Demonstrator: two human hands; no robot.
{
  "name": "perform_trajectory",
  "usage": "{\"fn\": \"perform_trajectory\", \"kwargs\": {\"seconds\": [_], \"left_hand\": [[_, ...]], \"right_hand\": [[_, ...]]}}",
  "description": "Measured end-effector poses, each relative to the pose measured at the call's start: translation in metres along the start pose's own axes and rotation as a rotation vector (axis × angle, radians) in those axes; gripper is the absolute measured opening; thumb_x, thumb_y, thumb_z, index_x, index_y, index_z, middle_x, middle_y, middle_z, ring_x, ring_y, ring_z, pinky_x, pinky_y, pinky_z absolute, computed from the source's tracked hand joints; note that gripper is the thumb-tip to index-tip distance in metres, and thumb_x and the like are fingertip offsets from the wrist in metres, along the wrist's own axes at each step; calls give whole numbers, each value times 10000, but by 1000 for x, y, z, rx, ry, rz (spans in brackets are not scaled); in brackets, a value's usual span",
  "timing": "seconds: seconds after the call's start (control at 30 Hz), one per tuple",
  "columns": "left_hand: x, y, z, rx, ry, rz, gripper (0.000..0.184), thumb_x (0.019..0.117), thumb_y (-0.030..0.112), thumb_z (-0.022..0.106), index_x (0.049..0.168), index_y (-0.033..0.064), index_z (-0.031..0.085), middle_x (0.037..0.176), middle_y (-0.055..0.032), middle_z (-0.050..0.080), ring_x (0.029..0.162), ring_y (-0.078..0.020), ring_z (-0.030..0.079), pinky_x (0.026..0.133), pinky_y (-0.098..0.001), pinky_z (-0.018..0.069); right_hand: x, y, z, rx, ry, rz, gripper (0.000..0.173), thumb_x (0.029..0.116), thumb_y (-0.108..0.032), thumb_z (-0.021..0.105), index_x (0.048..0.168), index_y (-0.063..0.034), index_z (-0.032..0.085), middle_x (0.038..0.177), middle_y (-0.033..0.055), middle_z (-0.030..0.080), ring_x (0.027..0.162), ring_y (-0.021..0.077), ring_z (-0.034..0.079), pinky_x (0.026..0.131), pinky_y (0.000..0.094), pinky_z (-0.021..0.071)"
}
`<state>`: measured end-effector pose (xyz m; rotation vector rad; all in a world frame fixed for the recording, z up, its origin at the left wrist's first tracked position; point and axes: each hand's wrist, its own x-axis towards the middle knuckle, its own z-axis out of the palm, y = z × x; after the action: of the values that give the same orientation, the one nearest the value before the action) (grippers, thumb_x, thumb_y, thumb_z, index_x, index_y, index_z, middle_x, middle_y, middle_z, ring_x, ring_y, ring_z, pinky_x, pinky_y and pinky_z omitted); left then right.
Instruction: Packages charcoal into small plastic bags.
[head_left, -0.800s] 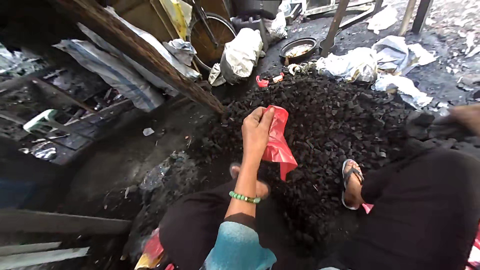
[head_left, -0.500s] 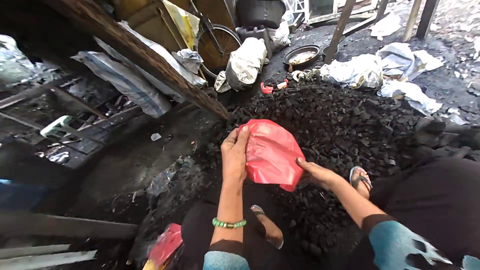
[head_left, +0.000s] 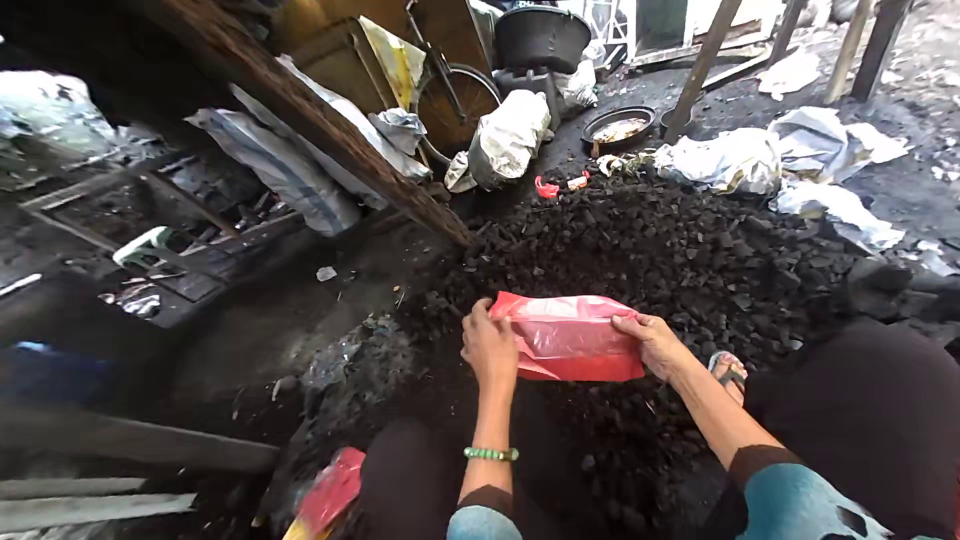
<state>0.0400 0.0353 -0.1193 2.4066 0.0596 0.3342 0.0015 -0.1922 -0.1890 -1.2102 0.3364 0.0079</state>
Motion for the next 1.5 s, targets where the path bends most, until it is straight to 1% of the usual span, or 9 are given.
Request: {"fn": "perform_trajectory", "kwargs": {"seconds": [0.1,0.27,0.37,0.63,0.9,1.03,1.27,1.37,1.5], "left_hand": [[-16,11,14,-28,-17,99,602,993,220,648,1528,80,412,1527,-279,407,1324,-535,450,1006,-752,350],[-39,20,37,-332,-511,4,392,1049,334,578,1224,-12,642,1096,-226,686,937,-340,685,829,-533,566],[-53,27,50,-430,-679,-103,413,1032,343,609,1267,3,607,1103,-202,665,901,-298,655,798,-480,548],[-47,28,60,-351,-704,-97,476,936,294,761,1268,-4,592,1106,-224,668,963,-323,653,861,-515,531],[-37,7,86,-752,-727,-227,109,972,71,674,1005,-30,648,912,-92,637,778,-141,612,716,-300,540],[-29,0,98,-781,-653,-265,197,975,125,686,1082,-31,630,962,-118,655,816,-163,644,737,-320,562],[-19,-12,127,-709,-679,-291,304,958,210,703,1132,-33,647,1037,-132,675,907,-182,671,801,-353,577],[-14,-16,134,-688,-758,-294,389,904,202,765,1152,-59,618,1061,-154,662,945,-197,666,845,-372,577],[-3,-23,131,-742,-772,-265,264,871,110,778,1047,-49,661,958,-93,684,866,-135,676,816,-319,587]], "right_hand": [[0,1,-8,22,34,-6,169,1043,-91,555,1137,26,633,917,105,708,794,156,695,757,344,600],[0,9,-3,69,124,-52,109,999,-39,615,1091,18,630,888,87,698,761,134,684,725,323,597],[-4,13,7,79,92,-13,103,1006,-33,601,1101,4,616,874,71,688,740,125,674,703,314,593],[-7,6,19,-47,-5,69,78,943,45,650,1006,22,611,760,73,680,643,126,665,624,293,584],[14,17,18,-119,2,125,164,1003,-154,655,952,2,642,720,47,671,634,102,647,645,280,569],[29,22,3,-70,-70,125,171,1034,-162,593,980,-6,637,767,63,685,668,129,671,646,306,588],[48,37,-6,-178,-64,94,121,850,52,715,939,8,646,803,50,700,724,112,681,714,292,588],[53,33,9,-204,-87,199,170,878,-14,742,1013,-7,639,821,39,713,735,109,700,736,295,603],[67,34,15,-221,-205,245,84,925,-99,702,928,-46,636,734,-5,682,664,85,672,695,281,590]]}}
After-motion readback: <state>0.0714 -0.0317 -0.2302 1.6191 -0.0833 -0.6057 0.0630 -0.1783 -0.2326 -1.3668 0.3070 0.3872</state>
